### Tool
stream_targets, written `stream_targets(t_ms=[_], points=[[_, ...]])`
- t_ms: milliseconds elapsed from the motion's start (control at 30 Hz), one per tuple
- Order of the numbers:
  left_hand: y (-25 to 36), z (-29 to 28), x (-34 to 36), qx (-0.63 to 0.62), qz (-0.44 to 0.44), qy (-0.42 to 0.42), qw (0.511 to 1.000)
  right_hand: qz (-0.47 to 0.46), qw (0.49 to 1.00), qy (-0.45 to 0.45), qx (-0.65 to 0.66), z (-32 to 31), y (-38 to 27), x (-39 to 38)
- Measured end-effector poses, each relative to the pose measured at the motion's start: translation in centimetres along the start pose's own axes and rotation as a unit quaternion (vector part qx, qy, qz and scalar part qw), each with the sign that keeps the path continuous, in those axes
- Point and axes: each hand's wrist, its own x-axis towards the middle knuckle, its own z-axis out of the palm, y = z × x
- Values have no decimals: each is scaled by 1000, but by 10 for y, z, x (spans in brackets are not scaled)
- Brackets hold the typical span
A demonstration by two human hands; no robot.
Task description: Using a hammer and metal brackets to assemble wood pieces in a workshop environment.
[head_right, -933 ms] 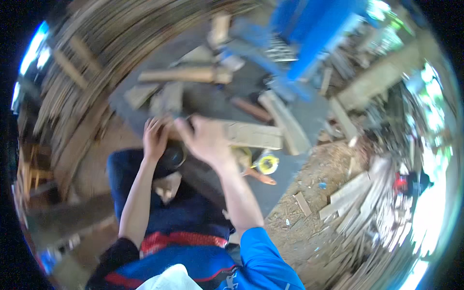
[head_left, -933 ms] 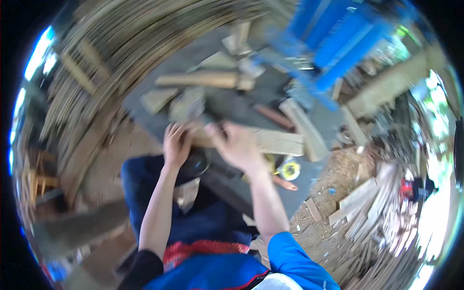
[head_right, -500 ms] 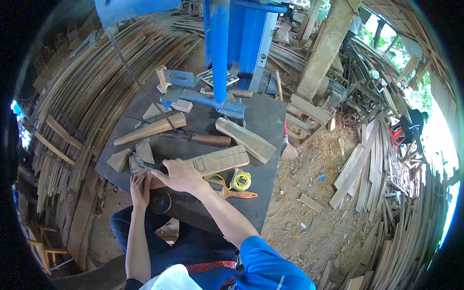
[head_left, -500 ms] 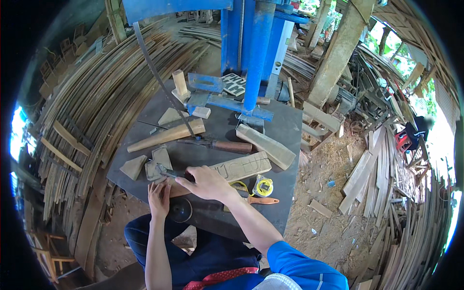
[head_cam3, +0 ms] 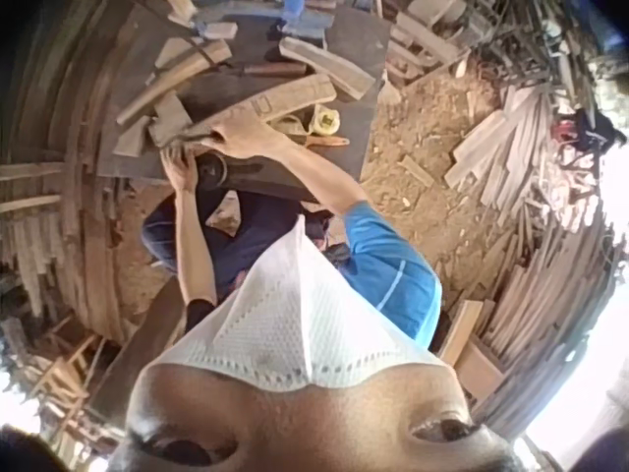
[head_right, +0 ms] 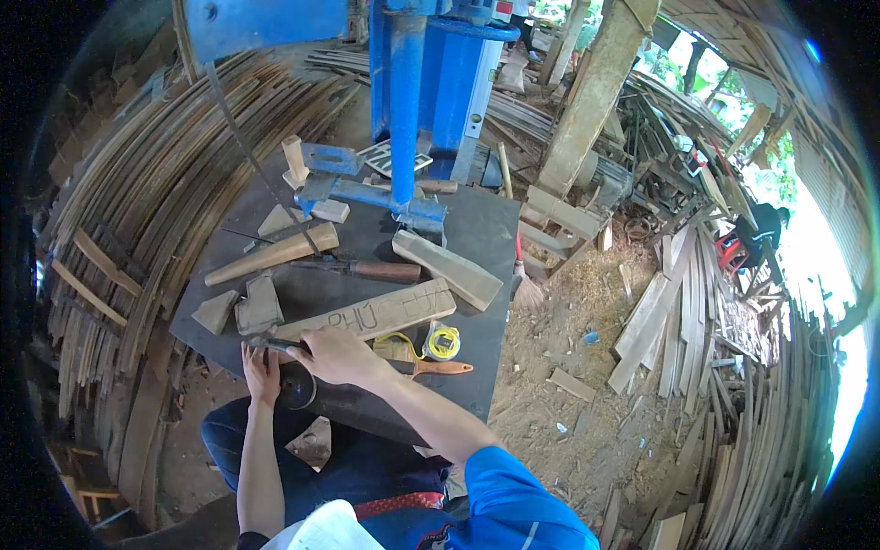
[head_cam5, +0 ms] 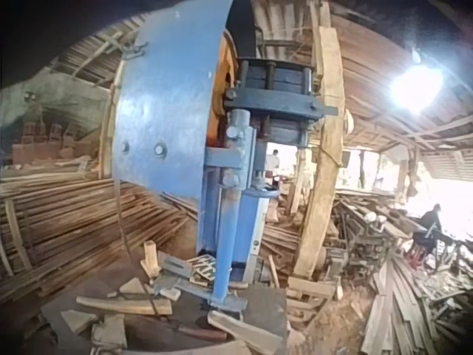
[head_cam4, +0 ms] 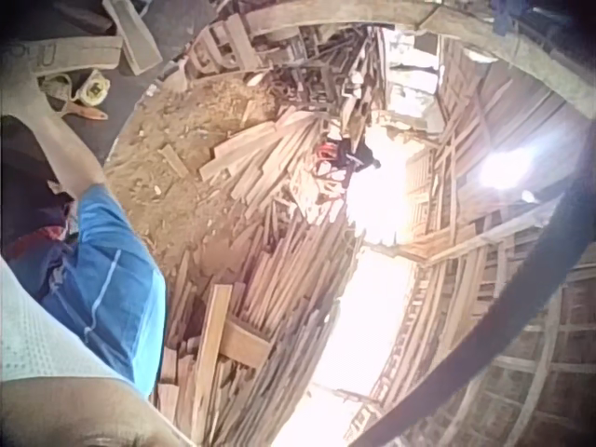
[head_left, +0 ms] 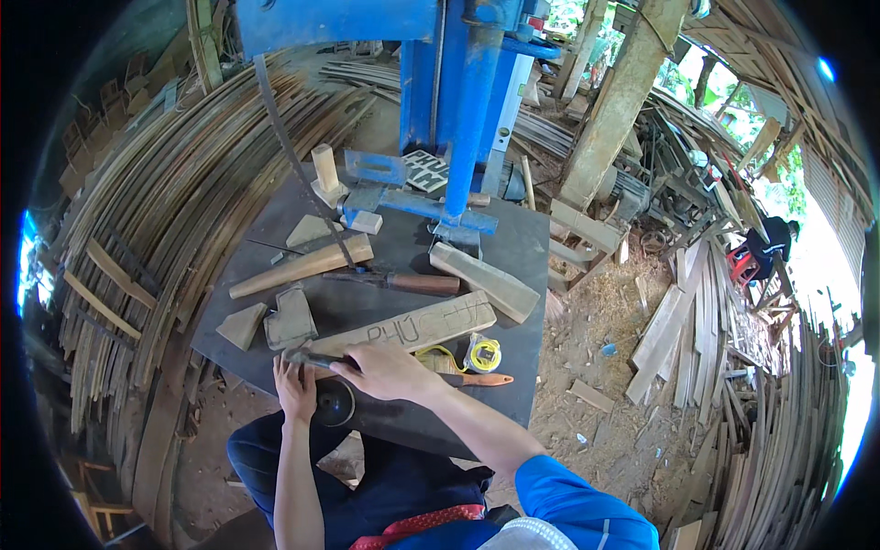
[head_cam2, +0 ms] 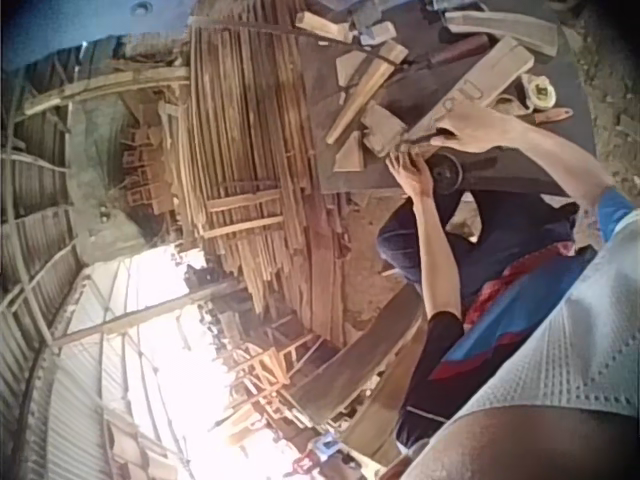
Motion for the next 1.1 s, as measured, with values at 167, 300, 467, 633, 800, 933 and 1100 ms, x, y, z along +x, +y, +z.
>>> stream_targets(t_ms=[167,300,467,633,800,933,1100], points=[[17,1,8,18,29,-10,999,-6,998,64,19,1,5,-18],[16,0,14,9,16,18,1000,116,993,-8,21,-14,-16,-10],[16,-1,11,-8,-6,37,999,70,995,60,22,0,-15,-2],[8,2,3,3,-17,23,1000,51,997,21,-62,5,-13,9],[12,0,6,-27,-11,52,998,42,994,84,-51,14,-20,5],[13,0,1,-18,-7,39,999,102,993,41,-52,3,-13,4],[12,-6,6,-63,-15,24,998,65,994,82,-12,8,-15,4]])
